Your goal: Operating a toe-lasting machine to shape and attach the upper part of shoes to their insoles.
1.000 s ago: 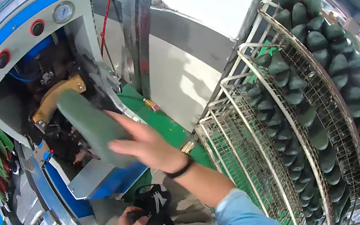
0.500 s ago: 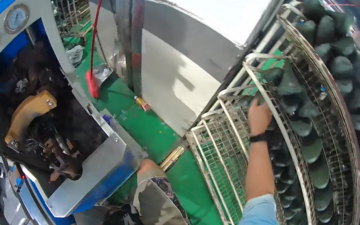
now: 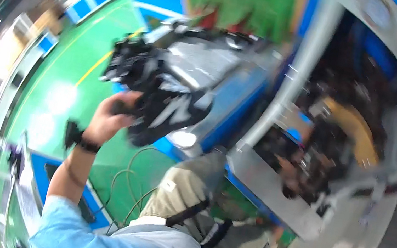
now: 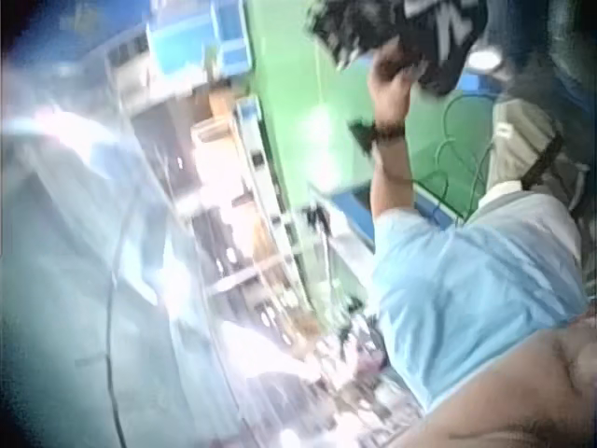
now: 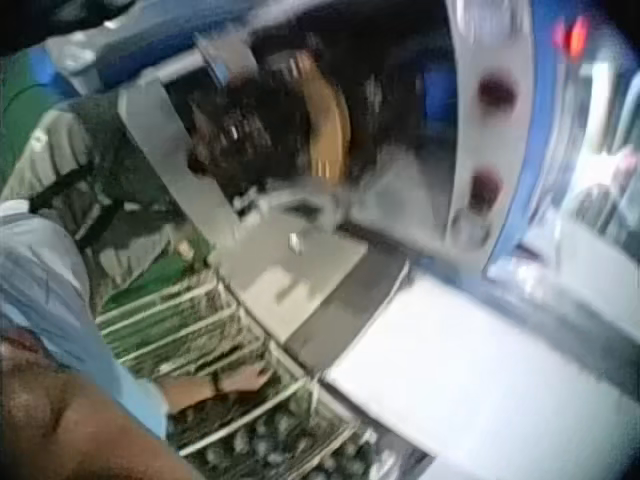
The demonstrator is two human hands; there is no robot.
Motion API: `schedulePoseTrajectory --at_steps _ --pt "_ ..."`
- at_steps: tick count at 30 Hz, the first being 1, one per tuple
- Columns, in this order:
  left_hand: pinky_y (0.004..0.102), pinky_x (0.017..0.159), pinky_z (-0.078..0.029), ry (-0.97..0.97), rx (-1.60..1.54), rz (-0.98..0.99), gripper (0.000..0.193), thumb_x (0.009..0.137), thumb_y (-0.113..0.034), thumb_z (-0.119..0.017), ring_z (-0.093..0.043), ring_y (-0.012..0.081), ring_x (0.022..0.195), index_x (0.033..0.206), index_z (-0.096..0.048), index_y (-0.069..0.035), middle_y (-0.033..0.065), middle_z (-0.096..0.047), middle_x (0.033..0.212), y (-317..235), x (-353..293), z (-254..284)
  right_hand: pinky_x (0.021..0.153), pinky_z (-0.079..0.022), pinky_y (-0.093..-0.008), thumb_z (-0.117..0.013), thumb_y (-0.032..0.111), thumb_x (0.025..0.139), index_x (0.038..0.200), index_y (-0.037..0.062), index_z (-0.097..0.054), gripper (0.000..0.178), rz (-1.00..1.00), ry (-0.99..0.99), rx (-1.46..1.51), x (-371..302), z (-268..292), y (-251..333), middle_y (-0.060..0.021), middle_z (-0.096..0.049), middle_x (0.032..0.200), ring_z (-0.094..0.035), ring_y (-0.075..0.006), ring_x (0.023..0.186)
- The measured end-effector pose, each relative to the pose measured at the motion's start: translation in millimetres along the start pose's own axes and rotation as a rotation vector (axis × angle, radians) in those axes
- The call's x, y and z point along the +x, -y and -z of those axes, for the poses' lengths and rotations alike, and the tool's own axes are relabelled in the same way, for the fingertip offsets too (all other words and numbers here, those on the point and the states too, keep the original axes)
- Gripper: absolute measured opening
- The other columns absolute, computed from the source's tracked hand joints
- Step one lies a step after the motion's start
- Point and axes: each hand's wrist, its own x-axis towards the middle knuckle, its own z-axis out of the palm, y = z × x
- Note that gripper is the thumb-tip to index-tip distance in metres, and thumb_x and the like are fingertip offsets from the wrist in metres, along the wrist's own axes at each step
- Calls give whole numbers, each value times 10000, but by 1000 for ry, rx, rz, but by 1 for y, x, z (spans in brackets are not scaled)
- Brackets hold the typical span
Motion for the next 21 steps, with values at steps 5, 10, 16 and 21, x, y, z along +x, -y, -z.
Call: schedulePoseTrajectory --at_steps 5,10,16,21 --pt "406 1063 -441 142 1179 -121 382 782 -358 -757 -609 336 1132 911 -725 0 166 -686 1078 65 80 69 851 -560 -453 -501 286 1080 1318 0 -645 400 -49 706 344 -109 -14 144 -179 -719 1154 -681 -321 978" --pt "477 902 -519 93 1456 -52 477 778 -544 -699 -629 364 1037 938 -787 -104 150 -692 1001 67 94 54 710 -542 -359 -629 232 1024 1228 -22 -698 333 369 808 352 -157 -59 182 -140 -756 969 -656 -213 763" --pt "457 785 -537 164 1198 -62 472 766 -537 -735 -651 336 920 838 -752 -70 134 -656 908 65 12 110 761 -553 -338 -652 240 1007 1240 -52 -668 374 592 1005 412 -210 -52 306 -141 -753 958 -692 -228 825" --pt "438 741 -536 -138 1216 109 449 738 -481 -805 -637 322 874 750 -686 -48 103 -601 836 30 -200 163 811 -554 -364 -608 254 1026 1267 -62 -643 398 636 1277 504 -249 -95 328 -187 -748 989 -705 -295 855"
